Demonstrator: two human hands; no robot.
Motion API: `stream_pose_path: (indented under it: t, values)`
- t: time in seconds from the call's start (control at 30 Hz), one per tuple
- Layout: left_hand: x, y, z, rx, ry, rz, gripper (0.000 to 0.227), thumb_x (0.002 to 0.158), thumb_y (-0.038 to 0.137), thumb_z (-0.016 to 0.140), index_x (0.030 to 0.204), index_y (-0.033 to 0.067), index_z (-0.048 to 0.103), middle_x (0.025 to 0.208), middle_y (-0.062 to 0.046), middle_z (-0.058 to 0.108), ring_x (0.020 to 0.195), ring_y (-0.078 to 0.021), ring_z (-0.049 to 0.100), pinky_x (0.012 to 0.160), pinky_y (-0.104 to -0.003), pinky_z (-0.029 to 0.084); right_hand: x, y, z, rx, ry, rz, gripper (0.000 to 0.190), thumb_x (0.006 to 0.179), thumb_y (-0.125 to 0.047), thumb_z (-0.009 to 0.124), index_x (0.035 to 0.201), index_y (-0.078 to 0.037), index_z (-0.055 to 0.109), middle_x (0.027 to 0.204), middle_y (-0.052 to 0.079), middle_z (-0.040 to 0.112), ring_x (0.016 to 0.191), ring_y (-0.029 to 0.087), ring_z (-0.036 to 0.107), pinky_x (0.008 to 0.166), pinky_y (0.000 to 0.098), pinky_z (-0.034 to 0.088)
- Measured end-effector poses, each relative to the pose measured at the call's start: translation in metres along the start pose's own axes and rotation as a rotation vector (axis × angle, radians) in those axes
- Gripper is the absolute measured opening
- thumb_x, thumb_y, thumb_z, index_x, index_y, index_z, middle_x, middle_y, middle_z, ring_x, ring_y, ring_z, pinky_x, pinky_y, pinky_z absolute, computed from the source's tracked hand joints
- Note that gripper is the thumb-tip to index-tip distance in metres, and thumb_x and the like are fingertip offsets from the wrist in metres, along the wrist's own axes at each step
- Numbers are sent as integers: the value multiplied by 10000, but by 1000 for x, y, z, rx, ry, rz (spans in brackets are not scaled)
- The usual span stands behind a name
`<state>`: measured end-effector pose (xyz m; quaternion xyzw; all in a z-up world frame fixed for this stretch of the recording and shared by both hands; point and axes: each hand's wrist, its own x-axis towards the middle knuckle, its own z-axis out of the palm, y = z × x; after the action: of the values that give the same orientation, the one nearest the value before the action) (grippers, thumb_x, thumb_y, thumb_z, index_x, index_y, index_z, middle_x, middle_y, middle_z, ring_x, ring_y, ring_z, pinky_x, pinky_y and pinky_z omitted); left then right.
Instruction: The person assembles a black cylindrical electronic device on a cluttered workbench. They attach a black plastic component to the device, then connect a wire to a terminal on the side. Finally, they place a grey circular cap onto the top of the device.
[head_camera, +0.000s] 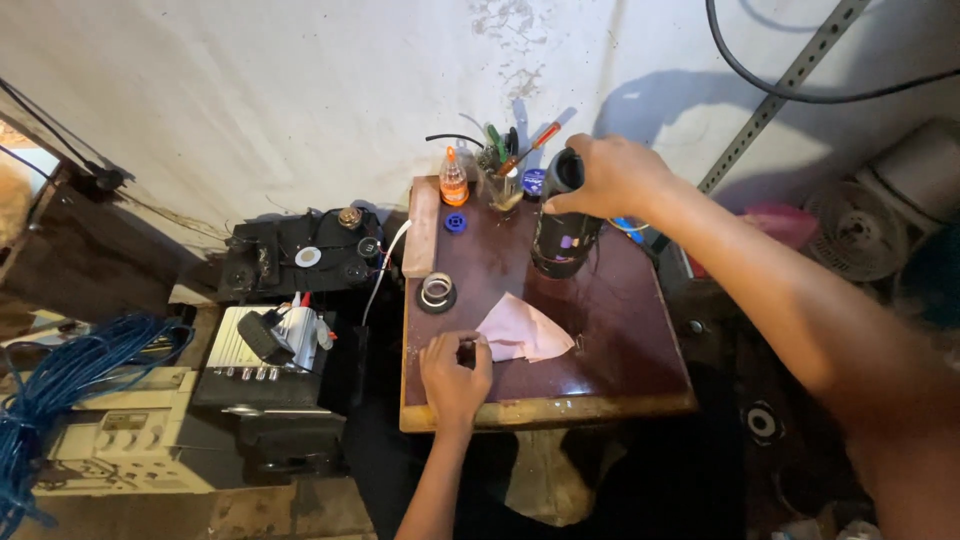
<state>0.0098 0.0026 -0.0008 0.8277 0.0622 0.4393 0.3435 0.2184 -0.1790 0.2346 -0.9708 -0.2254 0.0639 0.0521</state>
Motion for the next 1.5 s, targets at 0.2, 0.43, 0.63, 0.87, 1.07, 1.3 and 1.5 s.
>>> stream_pose_path:
  t: [0.2,0.43,0.63,0.87,1.07,1.3,1.5]
  values:
    - [2,3,-2,21,-29,-30,85,792,178,773,770,165,692,756,4,724,709,-256,681,682,-347,488,-21,-4,-37,97,-237,-73,939,800,-244,860,1569,-73,349,1444,338,447,1240,572,554,994,671,512]
    - [-1,0,-1,36,-33,-15,82,769,158,775,775,170,694,764,5,725,710,-253,688,706,-331,492,-39,6,-49,242,-322,-227,811,778,-12,809,1480,-4,404,1519,388,325,1351,645,393,1082,743,405]
    - [-2,0,-1,52,-42,-21,75,767,169,771,769,179,697,751,12,718,702,-251,684,712,-336,495,-24,15,-11,-47,-64,3,1019,872,-699,718,1477,75,445,1290,360,566,1116,488,664,850,602,579]
    - [-1,0,1,49,-37,-29,75,762,177,779,774,186,707,728,27,707,683,-230,680,704,-318,482,2,43,-7,-91,-73,0,989,619,-593,911,1422,-131,562,1122,204,704,975,436,720,728,604,585]
    - [1,14,-5,58,-174,-163,99,842,193,669,869,119,729,788,-11,708,775,-230,648,815,-408,469,-30,31,-50,-33,-340,12,896,727,-105,887,1478,-220,412,1305,136,618,1101,387,624,821,488,497]
    - [-1,12,-4,51,-164,-145,100,843,182,669,884,120,736,819,-7,721,790,-220,655,823,-395,459,-29,47,-44,32,-370,-73,881,716,122,784,1429,-276,451,1369,68,521,1112,368,602,824,483,495]
    - [0,11,-4,62,-162,-109,84,829,168,672,882,146,732,819,-9,719,793,-263,652,800,-418,457,-30,62,-29,48,-325,-179,902,638,160,642,1422,-243,454,1358,100,484,1106,371,591,816,475,501]
